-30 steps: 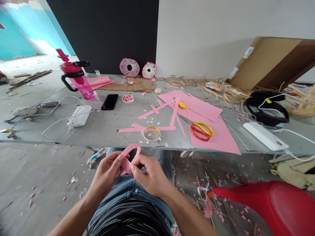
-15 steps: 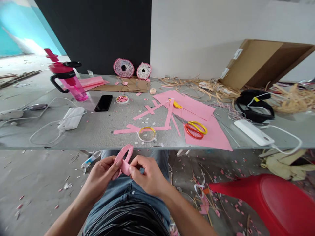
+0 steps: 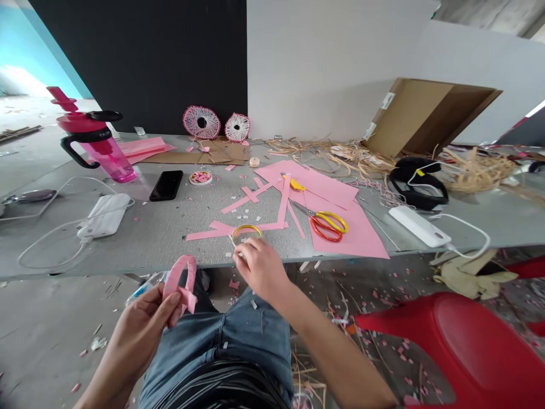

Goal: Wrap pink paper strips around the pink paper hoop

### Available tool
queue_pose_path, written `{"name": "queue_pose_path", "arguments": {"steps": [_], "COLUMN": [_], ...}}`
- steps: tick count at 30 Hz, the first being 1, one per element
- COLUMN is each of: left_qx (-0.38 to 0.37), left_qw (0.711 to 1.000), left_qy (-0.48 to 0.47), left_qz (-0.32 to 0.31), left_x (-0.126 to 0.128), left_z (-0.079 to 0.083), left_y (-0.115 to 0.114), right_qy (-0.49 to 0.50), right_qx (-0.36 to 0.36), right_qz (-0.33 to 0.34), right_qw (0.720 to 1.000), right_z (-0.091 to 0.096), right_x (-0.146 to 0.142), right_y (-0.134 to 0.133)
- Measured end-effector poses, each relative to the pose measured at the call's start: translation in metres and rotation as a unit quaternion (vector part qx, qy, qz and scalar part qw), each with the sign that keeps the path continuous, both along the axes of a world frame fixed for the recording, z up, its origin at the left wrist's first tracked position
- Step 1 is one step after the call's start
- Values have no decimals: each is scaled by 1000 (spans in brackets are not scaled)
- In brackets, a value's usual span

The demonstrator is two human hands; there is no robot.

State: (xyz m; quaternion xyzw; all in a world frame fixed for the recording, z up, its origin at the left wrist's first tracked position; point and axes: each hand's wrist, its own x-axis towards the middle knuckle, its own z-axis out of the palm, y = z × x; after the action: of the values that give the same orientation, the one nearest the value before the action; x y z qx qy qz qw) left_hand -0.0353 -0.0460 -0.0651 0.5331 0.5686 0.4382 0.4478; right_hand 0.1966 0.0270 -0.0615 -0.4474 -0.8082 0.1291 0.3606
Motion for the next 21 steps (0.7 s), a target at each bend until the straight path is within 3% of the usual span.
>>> {"name": "queue_pose_path", "arguments": {"steps": [4, 8, 11, 13, 16, 18, 21], "left_qx": [3, 3, 0, 5, 19, 25, 31], "left_qw": [1000, 999, 998, 995, 985, 975, 963], "left_qy": [16, -3, -41, -82, -154, -196, -235], "left_qz": [22, 35, 42, 50, 78, 102, 129], "left_x": [-7, -5, 1, 7, 17, 23, 31], "left_z": [4, 15, 21, 24, 28, 29, 29], "left_y": [8, 14, 13, 12, 12, 13, 15], "right_qy": [-179, -207, -126, 1, 184, 258, 288], "right_qx": [49, 73, 97, 102, -5, -32, -75], "right_qz": [-51, -44, -71, -71, -13, -14, -18], "right_qw": [981, 975, 985, 992, 983, 966, 954], "right_z": [-14, -16, 3, 19, 35, 34, 22], "right_x": [-2, -5, 0, 5, 6, -2, -18], "right_y": [39, 53, 41, 21, -20, -46, -67]}}
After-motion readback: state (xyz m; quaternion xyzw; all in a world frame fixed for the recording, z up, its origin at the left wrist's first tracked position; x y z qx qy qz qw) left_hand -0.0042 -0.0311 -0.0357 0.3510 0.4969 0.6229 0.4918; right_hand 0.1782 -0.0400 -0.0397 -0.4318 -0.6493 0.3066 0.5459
